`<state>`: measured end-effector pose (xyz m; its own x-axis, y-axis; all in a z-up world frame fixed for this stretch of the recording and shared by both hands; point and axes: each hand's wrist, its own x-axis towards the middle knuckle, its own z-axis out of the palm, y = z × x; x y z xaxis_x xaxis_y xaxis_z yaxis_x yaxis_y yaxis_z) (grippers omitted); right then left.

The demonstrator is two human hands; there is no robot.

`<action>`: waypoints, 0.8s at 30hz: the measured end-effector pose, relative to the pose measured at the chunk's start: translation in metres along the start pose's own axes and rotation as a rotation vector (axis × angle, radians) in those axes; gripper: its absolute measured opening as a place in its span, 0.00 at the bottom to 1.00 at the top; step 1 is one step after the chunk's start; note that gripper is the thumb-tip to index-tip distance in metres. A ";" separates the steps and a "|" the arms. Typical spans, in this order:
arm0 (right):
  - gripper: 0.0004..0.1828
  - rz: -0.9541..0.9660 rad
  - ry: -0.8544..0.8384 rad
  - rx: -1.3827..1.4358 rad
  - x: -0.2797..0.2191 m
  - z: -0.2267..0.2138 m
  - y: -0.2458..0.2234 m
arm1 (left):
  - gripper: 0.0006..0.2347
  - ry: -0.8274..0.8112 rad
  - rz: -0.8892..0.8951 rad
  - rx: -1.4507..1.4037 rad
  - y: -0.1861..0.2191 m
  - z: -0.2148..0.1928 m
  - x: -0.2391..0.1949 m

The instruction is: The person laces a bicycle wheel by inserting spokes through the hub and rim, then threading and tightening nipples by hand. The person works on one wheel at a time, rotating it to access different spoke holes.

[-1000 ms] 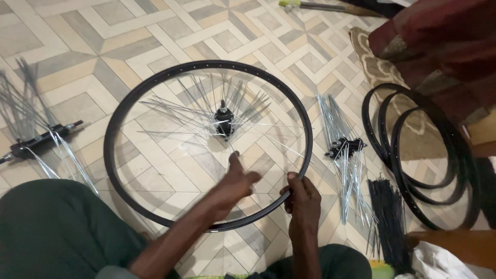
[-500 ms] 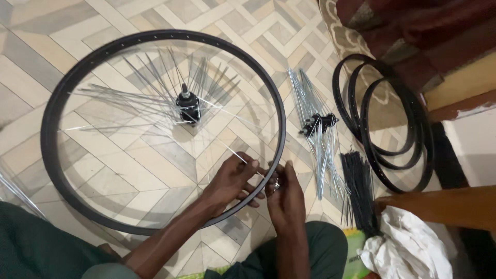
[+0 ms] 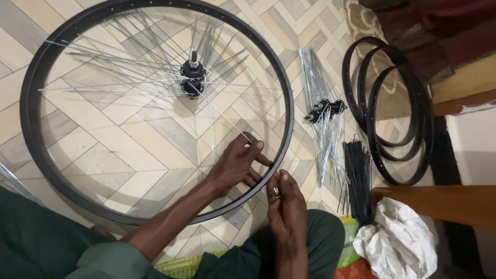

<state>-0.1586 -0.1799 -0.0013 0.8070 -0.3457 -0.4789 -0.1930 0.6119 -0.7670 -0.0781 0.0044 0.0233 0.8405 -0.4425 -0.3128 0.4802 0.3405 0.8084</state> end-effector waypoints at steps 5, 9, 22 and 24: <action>0.13 -0.023 0.047 -0.112 -0.001 0.000 0.003 | 0.16 0.012 0.026 0.025 0.001 -0.001 0.003; 0.14 -0.027 0.034 -0.137 -0.006 0.003 0.002 | 0.16 0.025 0.013 0.010 -0.001 0.000 0.008; 0.11 -0.099 -0.003 -0.183 -0.016 0.031 0.002 | 0.16 0.033 -0.029 0.089 0.003 0.004 0.001; 0.12 -0.106 -0.016 -0.192 -0.015 0.030 0.004 | 0.16 0.021 -0.025 0.099 0.003 0.003 0.000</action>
<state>-0.1546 -0.1514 0.0154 0.8371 -0.3884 -0.3851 -0.2081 0.4250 -0.8809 -0.0771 0.0028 0.0274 0.8341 -0.4322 -0.3428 0.4746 0.2454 0.8453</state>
